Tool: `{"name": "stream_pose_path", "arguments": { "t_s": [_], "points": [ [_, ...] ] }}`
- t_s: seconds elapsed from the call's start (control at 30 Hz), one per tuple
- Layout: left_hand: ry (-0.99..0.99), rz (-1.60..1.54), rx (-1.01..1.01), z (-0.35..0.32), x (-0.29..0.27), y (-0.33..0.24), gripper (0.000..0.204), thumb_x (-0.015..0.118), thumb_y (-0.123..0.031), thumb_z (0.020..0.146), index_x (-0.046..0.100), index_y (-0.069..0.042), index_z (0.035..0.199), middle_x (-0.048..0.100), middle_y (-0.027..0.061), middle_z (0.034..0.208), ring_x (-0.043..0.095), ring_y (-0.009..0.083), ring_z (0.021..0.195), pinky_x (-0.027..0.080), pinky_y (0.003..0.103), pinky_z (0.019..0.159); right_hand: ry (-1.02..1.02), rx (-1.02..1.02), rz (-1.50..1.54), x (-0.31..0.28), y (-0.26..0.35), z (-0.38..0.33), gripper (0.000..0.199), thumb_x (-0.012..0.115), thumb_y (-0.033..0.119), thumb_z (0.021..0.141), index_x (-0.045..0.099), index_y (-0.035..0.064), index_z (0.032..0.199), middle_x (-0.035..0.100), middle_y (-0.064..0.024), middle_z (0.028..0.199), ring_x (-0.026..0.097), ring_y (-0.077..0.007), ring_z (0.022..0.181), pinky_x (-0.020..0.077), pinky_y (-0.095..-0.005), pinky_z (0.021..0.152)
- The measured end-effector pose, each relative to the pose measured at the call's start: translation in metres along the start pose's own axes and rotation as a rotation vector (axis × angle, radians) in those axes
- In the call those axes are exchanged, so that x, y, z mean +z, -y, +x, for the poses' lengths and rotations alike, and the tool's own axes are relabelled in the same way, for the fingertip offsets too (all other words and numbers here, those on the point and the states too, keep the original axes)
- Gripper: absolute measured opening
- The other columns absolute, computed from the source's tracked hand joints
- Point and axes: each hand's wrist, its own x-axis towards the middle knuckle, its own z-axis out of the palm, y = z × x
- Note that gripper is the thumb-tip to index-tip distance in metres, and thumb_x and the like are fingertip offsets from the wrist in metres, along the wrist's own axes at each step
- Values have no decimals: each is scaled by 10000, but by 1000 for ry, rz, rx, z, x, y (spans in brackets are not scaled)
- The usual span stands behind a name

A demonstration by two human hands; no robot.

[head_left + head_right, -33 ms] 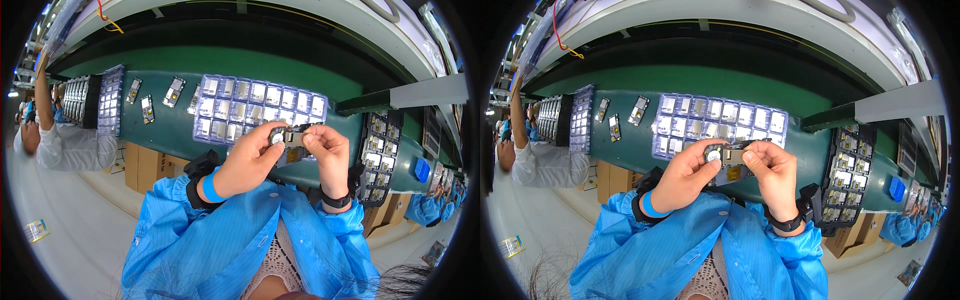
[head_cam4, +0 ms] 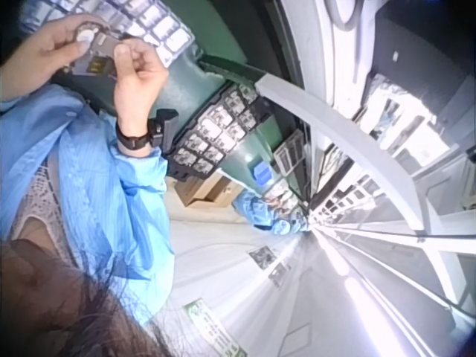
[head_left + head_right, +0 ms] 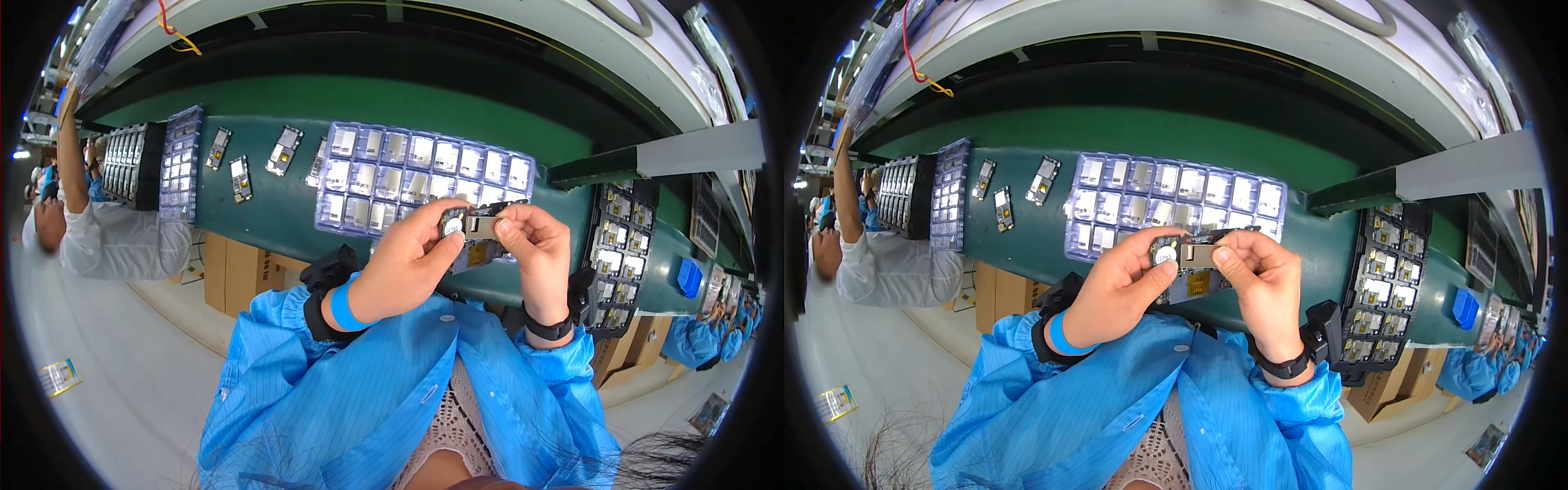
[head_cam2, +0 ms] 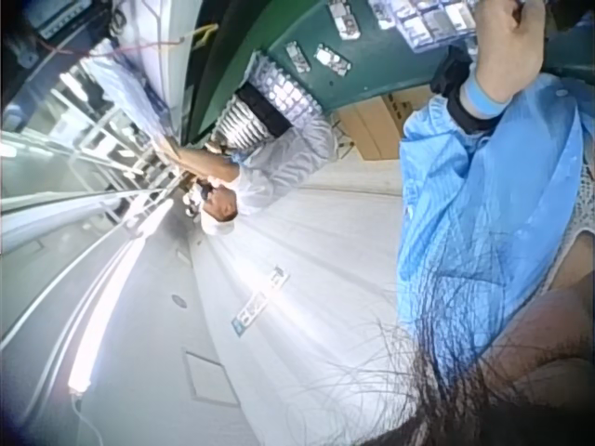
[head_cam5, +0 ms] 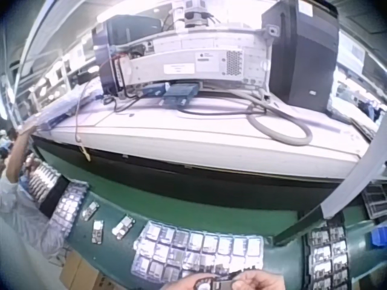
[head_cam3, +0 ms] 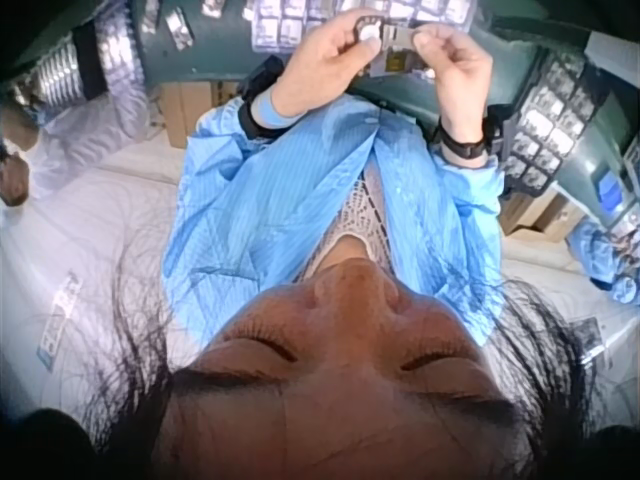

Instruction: Assemble electronic circuit board components into a plastic housing on a factory line.

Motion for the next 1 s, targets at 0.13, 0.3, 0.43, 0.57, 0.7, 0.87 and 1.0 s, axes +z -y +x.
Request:
{"name": "stream_pose_path", "arguments": {
  "t_s": [0.13,0.3,0.43,0.57,0.7,0.87,1.0],
  "points": [
    [5,-8,14,1,-1,4,299,448,-18,839,413,11,1134,516,24,779,461,35,635,369,185,527,-3,6,-2,-1,0,0,70,591,21,773,583,-26,824,567,12,692,451,-13,578,345,-148,507],
    [5,-3,39,2,-1,6,297,450,-20,839,414,13,1131,523,29,767,463,35,632,368,186,527,-7,-8,9,-1,-1,1,64,587,16,774,581,-25,822,552,25,674,433,-7,564,326,-146,491],
    [-1,-4,32,2,0,5,296,450,-20,838,415,15,1130,526,34,762,466,35,632,370,187,530,-14,-16,0,0,-1,1,61,583,11,774,580,-25,823,548,30,669,434,-6,564,329,-146,491],
    [-6,-8,43,3,-1,7,293,450,-19,837,419,15,1126,519,26,731,448,30,603,354,188,505,-11,-12,-26,-2,-2,1,66,582,8,772,581,-27,827,552,25,677,436,-6,567,333,-145,496],
    [5,31,32,5,-3,8,293,452,-26,837,422,14,1125,499,10,674,415,23,557,324,188,470,-19,-21,-16,-2,-2,2,76,587,4,766,584,-32,834,567,13,692,443,-9,571,344,-146,504],
    [-2,49,35,4,-1,6,295,452,-31,838,422,13,1128,494,7,665,411,22,553,321,188,467,-22,-29,-22,-3,-2,1,80,589,2,765,584,-32,837,576,8,700,450,-10,577,351,-147,511],
    [-9,36,45,5,2,5,292,451,-27,838,425,11,1127,504,13,693,427,23,575,335,184,483,-21,-36,-16,-4,-3,1,77,587,4,766,584,-28,836,573,9,697,446,-9,575,347,-147,508]
  ]
}}
